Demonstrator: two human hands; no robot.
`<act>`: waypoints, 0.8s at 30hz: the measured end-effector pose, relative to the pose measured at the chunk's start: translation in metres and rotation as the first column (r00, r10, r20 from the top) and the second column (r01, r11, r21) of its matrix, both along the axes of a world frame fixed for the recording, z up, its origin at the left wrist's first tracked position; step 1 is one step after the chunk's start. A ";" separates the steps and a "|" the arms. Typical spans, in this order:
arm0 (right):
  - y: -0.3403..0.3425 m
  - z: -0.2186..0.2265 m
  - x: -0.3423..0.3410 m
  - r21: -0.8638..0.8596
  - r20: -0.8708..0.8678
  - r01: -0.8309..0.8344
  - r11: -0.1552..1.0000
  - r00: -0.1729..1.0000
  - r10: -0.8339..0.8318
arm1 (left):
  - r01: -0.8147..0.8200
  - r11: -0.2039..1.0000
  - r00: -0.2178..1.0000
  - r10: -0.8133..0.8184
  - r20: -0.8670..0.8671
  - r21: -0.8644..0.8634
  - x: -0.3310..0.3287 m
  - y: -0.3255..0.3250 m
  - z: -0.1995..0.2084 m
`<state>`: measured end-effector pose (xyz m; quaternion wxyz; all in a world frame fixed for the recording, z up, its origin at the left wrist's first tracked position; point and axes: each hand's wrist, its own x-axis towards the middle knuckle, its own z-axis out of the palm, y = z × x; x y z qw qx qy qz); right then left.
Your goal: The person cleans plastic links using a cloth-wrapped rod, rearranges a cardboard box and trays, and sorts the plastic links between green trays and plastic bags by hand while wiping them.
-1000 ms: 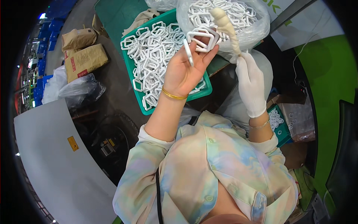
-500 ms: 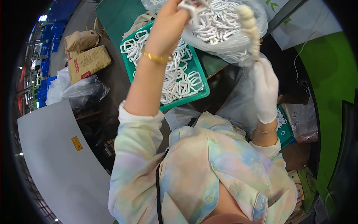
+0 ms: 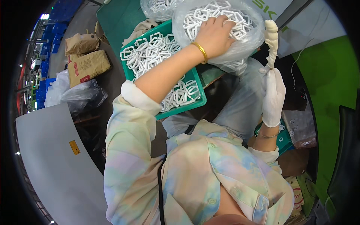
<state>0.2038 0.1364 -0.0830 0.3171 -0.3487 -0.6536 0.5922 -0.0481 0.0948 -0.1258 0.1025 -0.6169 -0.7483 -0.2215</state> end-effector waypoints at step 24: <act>-0.003 -0.006 -0.002 0.022 0.045 0.000 1.000 0.999 -0.001 | 0.010 0.915 0.997 0.022 0.074 -0.404 0.008 0.008 0.034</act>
